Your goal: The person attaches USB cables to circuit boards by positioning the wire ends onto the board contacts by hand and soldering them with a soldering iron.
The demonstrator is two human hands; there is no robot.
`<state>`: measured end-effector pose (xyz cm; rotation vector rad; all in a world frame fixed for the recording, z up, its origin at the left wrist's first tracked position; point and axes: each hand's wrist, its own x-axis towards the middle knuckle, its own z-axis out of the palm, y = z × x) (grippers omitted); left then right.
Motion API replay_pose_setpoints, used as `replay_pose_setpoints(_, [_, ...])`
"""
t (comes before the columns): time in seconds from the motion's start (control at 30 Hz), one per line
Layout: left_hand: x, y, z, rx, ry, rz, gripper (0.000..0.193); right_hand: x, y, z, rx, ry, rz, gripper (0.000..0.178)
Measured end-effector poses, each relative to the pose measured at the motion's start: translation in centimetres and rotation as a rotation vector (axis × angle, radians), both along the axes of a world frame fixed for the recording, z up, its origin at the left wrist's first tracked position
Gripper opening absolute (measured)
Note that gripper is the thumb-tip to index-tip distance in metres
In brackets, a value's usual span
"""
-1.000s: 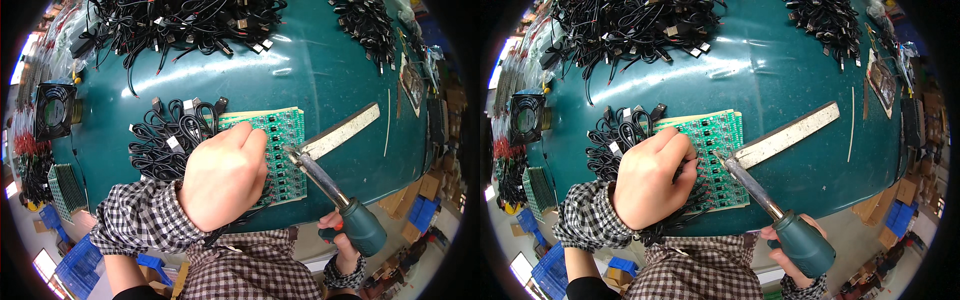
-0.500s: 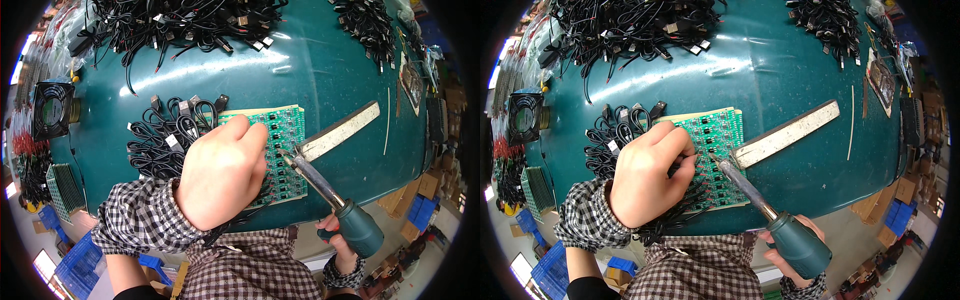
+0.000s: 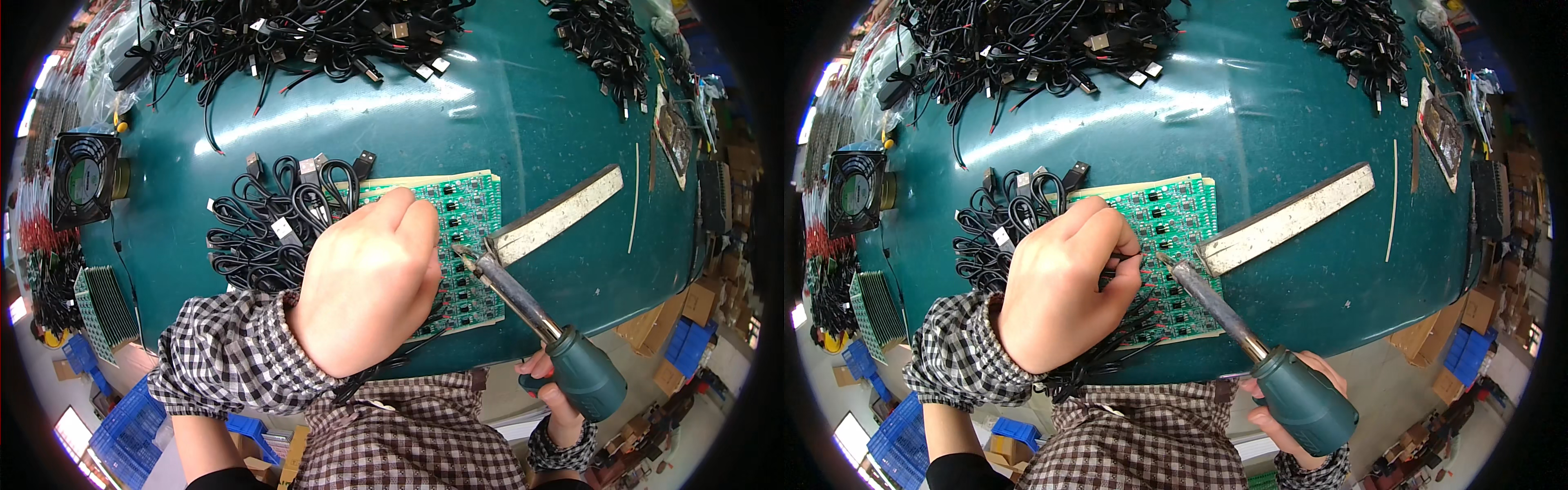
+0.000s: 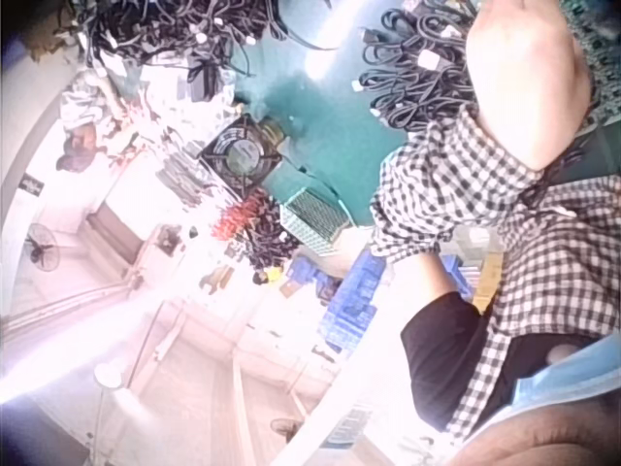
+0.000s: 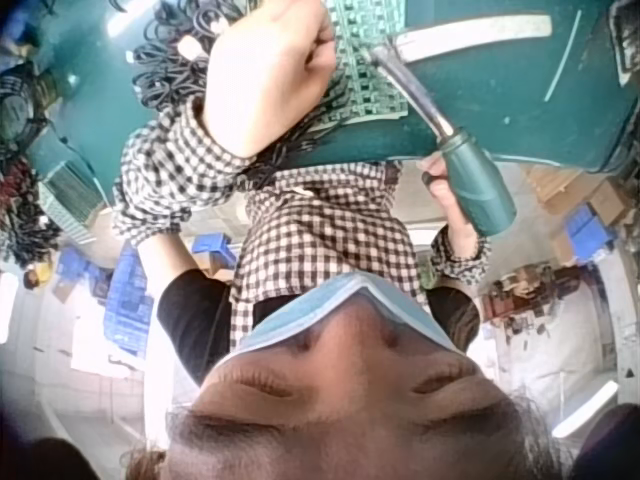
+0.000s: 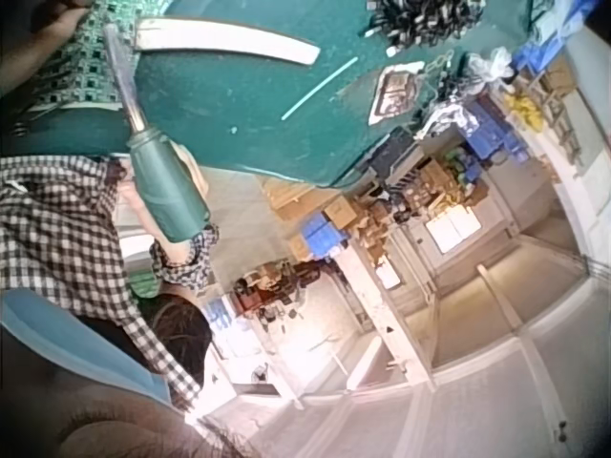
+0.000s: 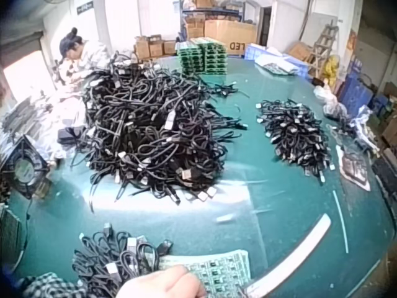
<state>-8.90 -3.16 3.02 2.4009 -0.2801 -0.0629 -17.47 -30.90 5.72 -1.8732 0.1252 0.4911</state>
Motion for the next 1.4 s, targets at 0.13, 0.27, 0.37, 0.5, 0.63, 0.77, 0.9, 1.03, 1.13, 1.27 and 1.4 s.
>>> replay_pose_setpoints(0.13, [0.0,-0.1,-0.1,0.011,-0.037,-0.015,0.019,0.0,0.1,-0.1,-0.009,-0.001,-0.006,0.041])
replay_pose_setpoints(0.27, [0.0,-0.1,-0.1,0.01,-0.055,-0.014,0.02,-0.2,-0.2,-0.3,-0.032,-0.014,0.049,0.045])
replay_pose_setpoints(0.37, [0.1,-0.1,-0.1,0.011,-0.05,-0.018,0.019,-0.3,-0.5,-0.5,-0.032,0.002,0.056,0.047])
replay_pose_setpoints(0.5, [0.0,-0.1,-0.1,0.0,-0.026,-0.014,0.019,-0.2,-0.2,-0.5,-0.014,0.016,0.036,0.048])
replay_pose_setpoints(0.63, [0.1,0.0,0.2,0.003,-0.017,-0.027,0.018,-0.6,-0.5,-0.8,0.015,0.029,0.04,0.048])
replay_pose_setpoints(0.77, [0.2,0.5,0.6,-0.01,0.038,-0.038,0.015,-0.5,0.7,0.0,0.295,0.139,-0.255,0.055])
replay_pose_setpoints(0.9, [0.4,0.5,1.2,0.083,0.064,-0.034,0.014,-0.5,0.6,0.0,0.375,0.145,-0.334,0.059])
replay_pose_setpoints(1.03, [0.9,0.6,1.5,0.114,0.039,-0.064,0.014,-0.4,0.5,0.1,0.373,0.13,-0.317,0.058])
replay_pose_setpoints(1.13, [1.2,0.8,1.5,0.188,0.046,-0.094,0.013,-0.2,0.5,0.0,0.374,0.143,-0.313,0.054])
replay_pose_setpoints(1.27, [0.8,0.6,0.9,-0.009,0.144,-0.005,0.013,0.4,1.1,0.2,0.421,0.147,-0.345,0.047])
replay_pose_setpoints(1.4, [0.6,0.4,0.6,-0.021,0.121,0.011,0.015,0.4,1.0,-0.1,0.437,0.141,-0.331,0.046])
